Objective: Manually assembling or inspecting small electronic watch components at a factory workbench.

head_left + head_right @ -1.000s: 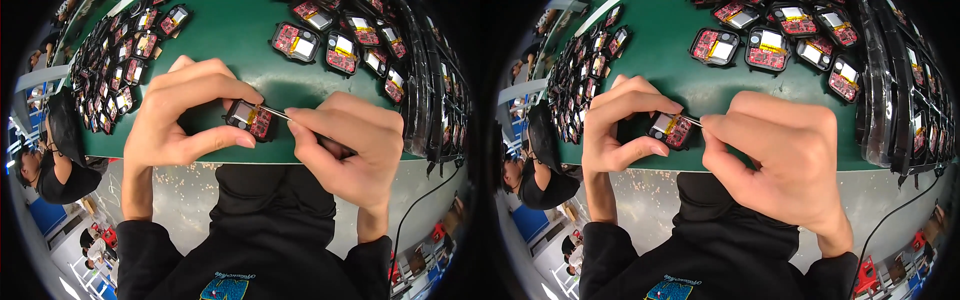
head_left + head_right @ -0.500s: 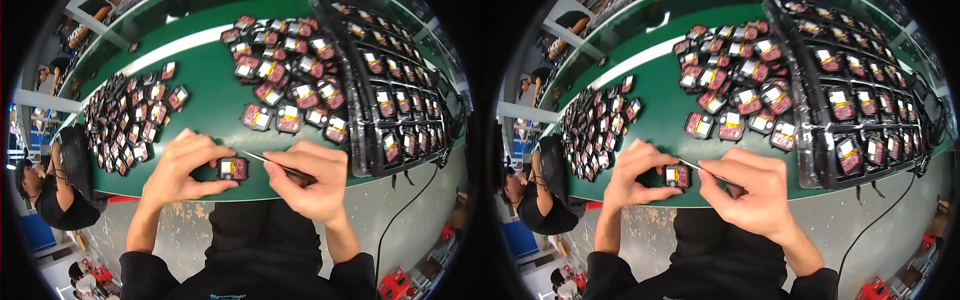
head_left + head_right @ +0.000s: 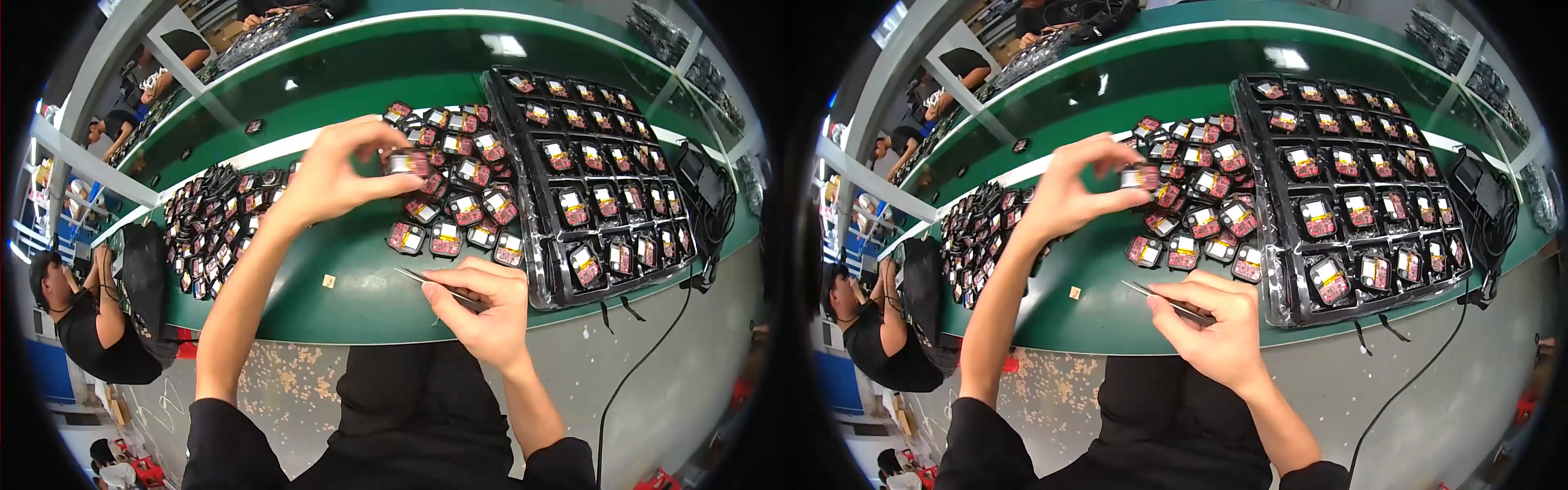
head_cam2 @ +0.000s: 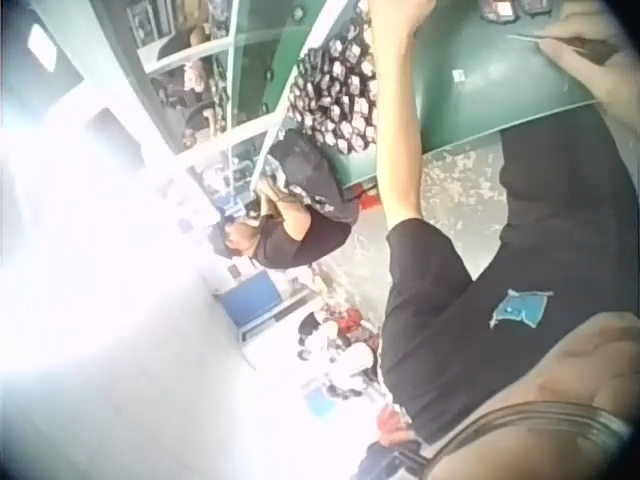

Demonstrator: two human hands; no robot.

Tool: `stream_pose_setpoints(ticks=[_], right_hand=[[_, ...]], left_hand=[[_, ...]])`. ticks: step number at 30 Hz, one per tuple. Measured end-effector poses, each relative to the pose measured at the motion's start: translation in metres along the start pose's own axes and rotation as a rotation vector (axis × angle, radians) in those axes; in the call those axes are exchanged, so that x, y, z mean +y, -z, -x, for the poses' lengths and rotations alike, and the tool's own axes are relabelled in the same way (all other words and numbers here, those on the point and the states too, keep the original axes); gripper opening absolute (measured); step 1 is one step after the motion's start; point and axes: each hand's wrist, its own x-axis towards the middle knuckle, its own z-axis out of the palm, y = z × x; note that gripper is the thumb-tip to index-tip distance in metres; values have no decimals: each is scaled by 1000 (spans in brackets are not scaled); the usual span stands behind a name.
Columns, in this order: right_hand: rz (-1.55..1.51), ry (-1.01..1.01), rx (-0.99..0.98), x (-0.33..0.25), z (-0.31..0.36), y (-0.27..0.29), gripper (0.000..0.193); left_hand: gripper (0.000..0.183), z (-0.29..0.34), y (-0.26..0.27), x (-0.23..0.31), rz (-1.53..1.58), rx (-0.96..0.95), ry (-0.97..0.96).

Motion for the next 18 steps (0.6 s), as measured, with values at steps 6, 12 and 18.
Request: stream_pose_setpoints(ticks=[6,12,18], right_hand=[[6,-14,-2,-6,-1,-1,15],[-10,-21,-11,-2,1,1,16],[13,-32,-25,-6,-1,2,16]], left_hand=[[47,-16,-33,-19,4,-12,-104],[39,1,27,-91,-385,106,0],[54,22,104,-215,-818,111,632]])
